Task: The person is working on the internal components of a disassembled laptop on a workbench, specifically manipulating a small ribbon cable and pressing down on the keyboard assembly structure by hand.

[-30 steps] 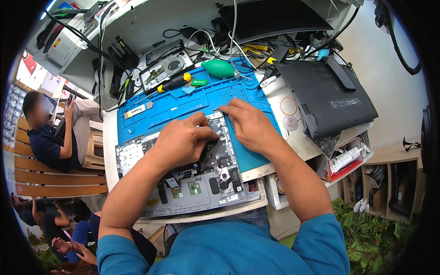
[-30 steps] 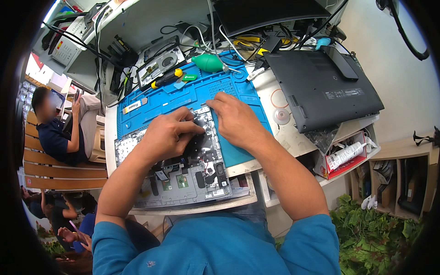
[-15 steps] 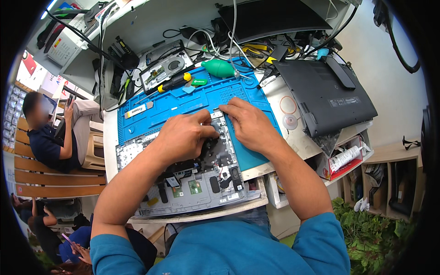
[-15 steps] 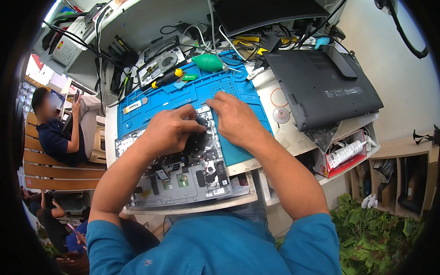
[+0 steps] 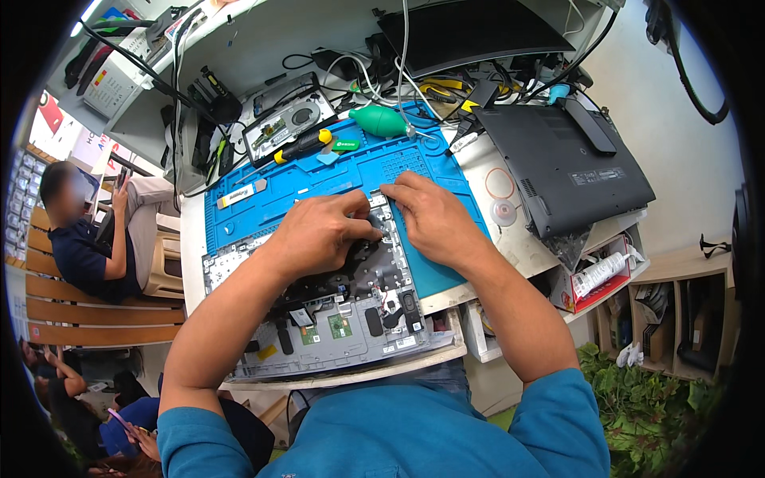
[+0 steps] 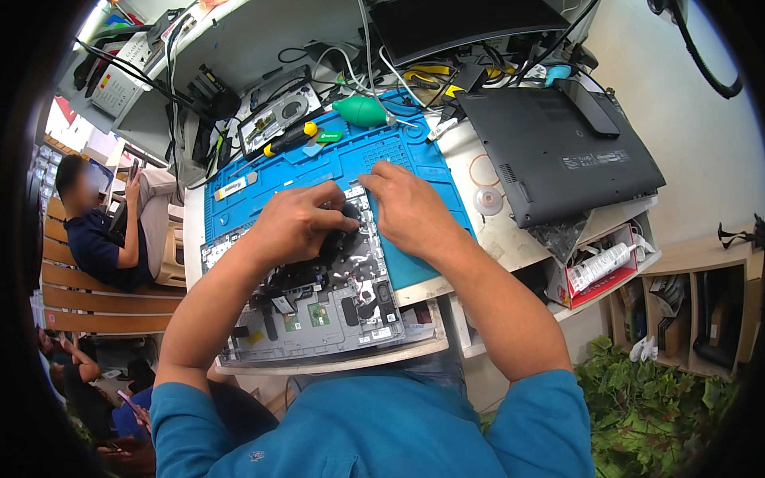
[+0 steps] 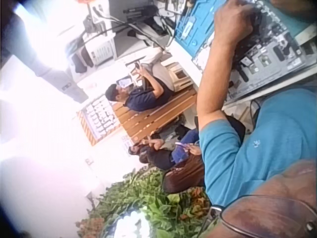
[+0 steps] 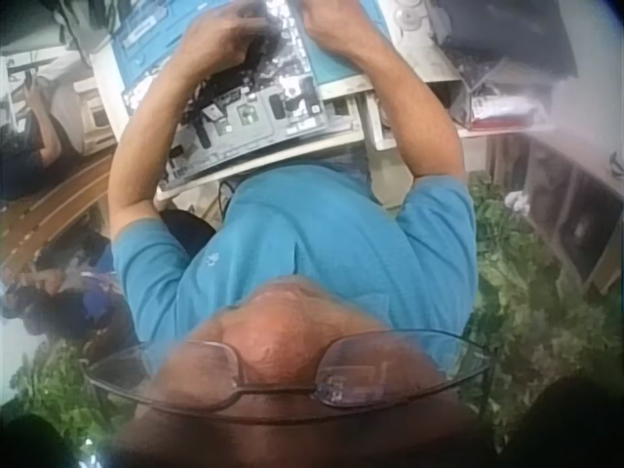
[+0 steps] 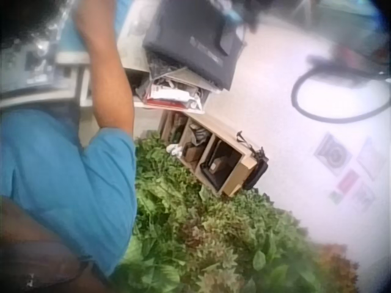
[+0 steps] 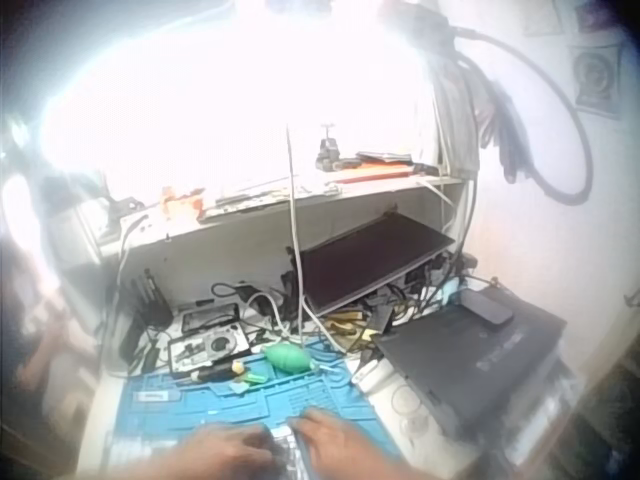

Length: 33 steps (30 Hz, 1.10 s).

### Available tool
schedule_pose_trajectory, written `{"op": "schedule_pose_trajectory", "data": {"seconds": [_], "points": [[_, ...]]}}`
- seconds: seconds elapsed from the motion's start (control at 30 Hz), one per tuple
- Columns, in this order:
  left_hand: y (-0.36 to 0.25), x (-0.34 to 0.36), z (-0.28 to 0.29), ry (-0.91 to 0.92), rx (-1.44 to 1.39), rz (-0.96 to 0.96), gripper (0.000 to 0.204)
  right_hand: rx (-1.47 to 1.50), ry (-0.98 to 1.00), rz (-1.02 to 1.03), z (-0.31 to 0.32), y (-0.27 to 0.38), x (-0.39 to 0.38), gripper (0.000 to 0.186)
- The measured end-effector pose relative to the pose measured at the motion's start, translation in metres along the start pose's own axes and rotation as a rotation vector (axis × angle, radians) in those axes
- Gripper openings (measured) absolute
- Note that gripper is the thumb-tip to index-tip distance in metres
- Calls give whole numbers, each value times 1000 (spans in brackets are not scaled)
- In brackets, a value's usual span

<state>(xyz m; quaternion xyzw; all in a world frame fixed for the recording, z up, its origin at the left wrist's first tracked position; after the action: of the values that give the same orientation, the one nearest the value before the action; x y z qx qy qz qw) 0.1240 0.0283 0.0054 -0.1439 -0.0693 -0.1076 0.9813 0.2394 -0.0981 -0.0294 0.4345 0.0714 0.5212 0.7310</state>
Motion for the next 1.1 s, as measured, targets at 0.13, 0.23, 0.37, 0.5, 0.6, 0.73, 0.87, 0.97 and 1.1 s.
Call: {"op": "schedule_pose_trajectory", "data": {"seconds": [0.13,0.23,0.37,0.5,0.6,0.73,0.87,0.97,1.1], "points": [[-1,5,0,-14,6,-21,46,4,0,-4,1,-2,0,32],[3,11,-3,-10,-8,-33,45,13,2,11,-1,-1,0,32],[11,5,3,1,-64,-17,45,56,8,-7,2,-5,-1,32],[9,-10,13,-94,-124,51,45,98,18,-11,5,-8,0,31],[5,-18,10,-143,-133,60,42,142,46,-41,9,-12,1,29],[3,-23,13,-171,-130,89,39,172,82,-81,15,-8,4,26],[-1,-22,18,-196,-133,89,36,145,95,-60,17,-6,2,25],[-1,-24,18,-215,-88,87,34,149,114,-75,15,-7,2,25],[-4,-24,15,-200,-67,70,30,148,126,-89,13,-7,2,26]]}}
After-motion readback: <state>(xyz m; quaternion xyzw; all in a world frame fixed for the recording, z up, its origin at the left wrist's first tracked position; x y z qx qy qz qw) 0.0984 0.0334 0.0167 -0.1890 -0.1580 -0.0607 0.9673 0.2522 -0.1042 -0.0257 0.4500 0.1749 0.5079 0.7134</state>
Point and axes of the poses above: each hand's wrist, its own x-axis towards the middle knuckle, its own z-axis out of the back of the hand, y = z × x, the point moved 7 cm from there along x, towards the middle knuckle, and after that the axes turned 3 degrees about x, right-handed, at the moved point
